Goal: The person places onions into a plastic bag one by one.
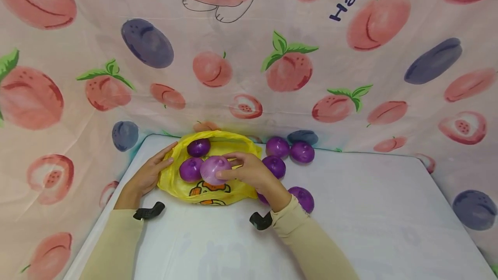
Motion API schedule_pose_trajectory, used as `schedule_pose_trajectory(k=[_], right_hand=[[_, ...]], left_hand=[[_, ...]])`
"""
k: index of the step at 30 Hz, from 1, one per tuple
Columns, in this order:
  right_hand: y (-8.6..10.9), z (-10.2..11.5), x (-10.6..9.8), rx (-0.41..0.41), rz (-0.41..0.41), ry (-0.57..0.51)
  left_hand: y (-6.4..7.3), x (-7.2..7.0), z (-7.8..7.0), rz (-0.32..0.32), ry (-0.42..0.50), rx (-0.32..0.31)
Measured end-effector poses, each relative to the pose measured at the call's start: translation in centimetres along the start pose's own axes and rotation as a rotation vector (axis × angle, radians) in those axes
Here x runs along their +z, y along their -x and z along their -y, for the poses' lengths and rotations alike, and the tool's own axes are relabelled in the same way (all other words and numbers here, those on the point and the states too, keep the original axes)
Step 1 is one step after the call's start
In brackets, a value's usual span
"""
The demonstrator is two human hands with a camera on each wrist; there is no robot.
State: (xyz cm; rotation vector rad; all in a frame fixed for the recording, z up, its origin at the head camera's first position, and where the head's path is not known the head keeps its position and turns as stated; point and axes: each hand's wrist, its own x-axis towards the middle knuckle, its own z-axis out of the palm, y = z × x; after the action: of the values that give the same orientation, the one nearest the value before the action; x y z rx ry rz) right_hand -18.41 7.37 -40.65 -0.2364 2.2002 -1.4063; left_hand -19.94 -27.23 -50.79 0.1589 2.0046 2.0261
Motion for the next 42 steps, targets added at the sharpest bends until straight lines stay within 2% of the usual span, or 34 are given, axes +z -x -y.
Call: schedule_pose_trajectory(k=[12,42], right_hand=[[-1.3,0.2,2.7,-0.047,0.047,-0.072],[-3.7,-0.4,7.1,-0.039,0.042,-0.001]], left_hand=[[-0.1,-0.2,0.1,0.031,0.029,0.004],[-0.2,-0.2,0.2,0.017,0.021,0.008]])
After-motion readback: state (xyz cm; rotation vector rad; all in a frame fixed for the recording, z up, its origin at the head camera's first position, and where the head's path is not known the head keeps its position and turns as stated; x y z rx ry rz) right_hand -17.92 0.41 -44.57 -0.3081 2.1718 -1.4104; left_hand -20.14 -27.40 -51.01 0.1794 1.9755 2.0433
